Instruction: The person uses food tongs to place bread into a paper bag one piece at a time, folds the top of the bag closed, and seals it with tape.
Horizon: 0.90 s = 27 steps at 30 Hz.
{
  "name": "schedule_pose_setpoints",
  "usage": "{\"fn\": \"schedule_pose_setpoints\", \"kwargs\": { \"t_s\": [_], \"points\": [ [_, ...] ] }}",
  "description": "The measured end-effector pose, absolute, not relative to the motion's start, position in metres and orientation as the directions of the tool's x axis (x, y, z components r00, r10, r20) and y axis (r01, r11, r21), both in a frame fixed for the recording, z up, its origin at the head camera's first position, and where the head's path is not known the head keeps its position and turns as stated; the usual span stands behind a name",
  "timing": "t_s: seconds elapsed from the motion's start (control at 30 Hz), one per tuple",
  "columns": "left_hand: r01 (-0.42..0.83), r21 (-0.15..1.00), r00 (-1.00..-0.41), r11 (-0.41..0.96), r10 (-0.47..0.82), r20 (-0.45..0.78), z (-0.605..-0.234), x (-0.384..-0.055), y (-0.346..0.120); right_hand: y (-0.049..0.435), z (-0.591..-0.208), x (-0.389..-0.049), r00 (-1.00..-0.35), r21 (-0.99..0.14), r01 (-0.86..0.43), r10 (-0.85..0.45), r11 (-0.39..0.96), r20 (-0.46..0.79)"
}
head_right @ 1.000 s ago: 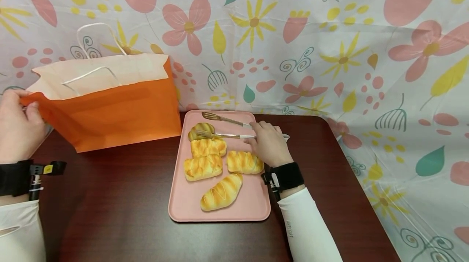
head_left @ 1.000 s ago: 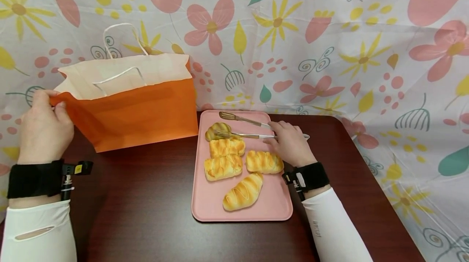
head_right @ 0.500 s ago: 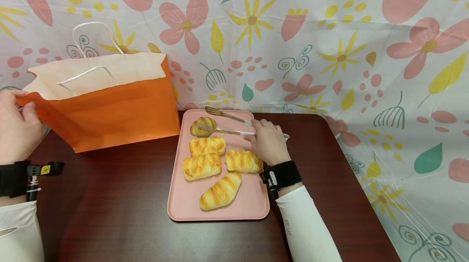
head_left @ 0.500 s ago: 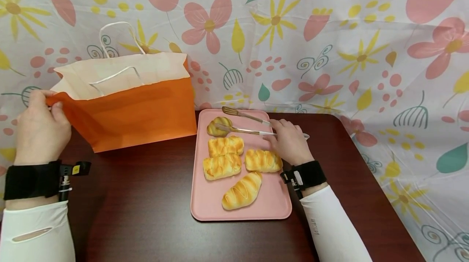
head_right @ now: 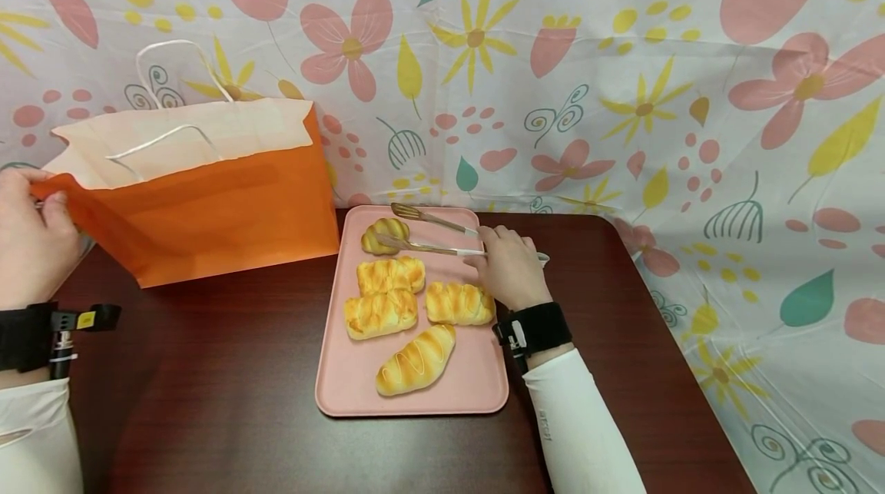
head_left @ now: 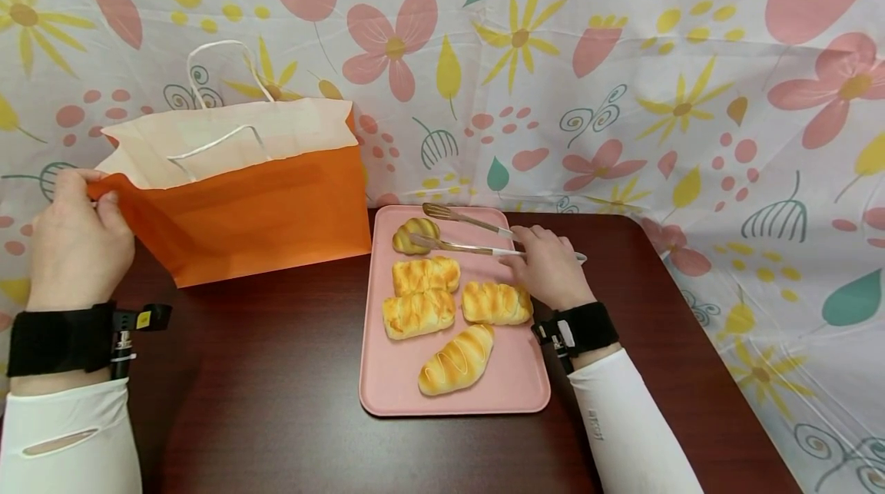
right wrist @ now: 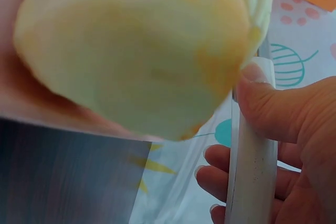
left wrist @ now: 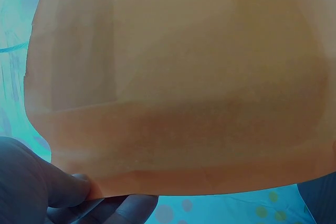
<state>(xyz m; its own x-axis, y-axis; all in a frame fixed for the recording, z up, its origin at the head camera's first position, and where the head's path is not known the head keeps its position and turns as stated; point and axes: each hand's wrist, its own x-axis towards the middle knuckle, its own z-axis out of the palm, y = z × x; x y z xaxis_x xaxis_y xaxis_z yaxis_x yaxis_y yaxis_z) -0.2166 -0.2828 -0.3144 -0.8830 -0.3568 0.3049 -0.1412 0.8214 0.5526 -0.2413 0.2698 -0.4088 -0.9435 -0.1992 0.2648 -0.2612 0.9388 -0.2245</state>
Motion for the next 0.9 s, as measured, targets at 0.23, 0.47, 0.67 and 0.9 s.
{"fn": "schedule_pose_setpoints", "kwargs": {
  "t_s": [0.23, 0.47, 0.67, 0.9],
  "points": [
    [-0.149, 0.559, -0.885, 0.816, -0.362, 0.293, -0.3139, -0.2167, -0.2817, 0.2729, -0.4088, -0.241, -0.944, -0.227, -0.277, -0.221, 0.934, 0.244],
    [-0.149, 0.559, -0.886, 0.816, -0.36, 0.291, -0.3131, -0.2171, -0.2824, 0.2727, -0.4091, -0.2411, -0.941, -0.193, -0.279, -0.228, 0.94, 0.251],
    [-0.139, 0.554, -0.885, 0.821, -0.354, 0.302, -0.3142, -0.2175, -0.2834, 0.2715, -0.4088, -0.241, -0.945, -0.197, -0.253, -0.198, 0.947, 0.259],
    [-0.14, 0.556, -0.888, 0.819, -0.352, 0.295, -0.3132, -0.2167, -0.2839, 0.2721, -0.4076, -0.2393, -0.949, -0.196, -0.239, -0.185, 0.951, 0.257]
  ]
}}
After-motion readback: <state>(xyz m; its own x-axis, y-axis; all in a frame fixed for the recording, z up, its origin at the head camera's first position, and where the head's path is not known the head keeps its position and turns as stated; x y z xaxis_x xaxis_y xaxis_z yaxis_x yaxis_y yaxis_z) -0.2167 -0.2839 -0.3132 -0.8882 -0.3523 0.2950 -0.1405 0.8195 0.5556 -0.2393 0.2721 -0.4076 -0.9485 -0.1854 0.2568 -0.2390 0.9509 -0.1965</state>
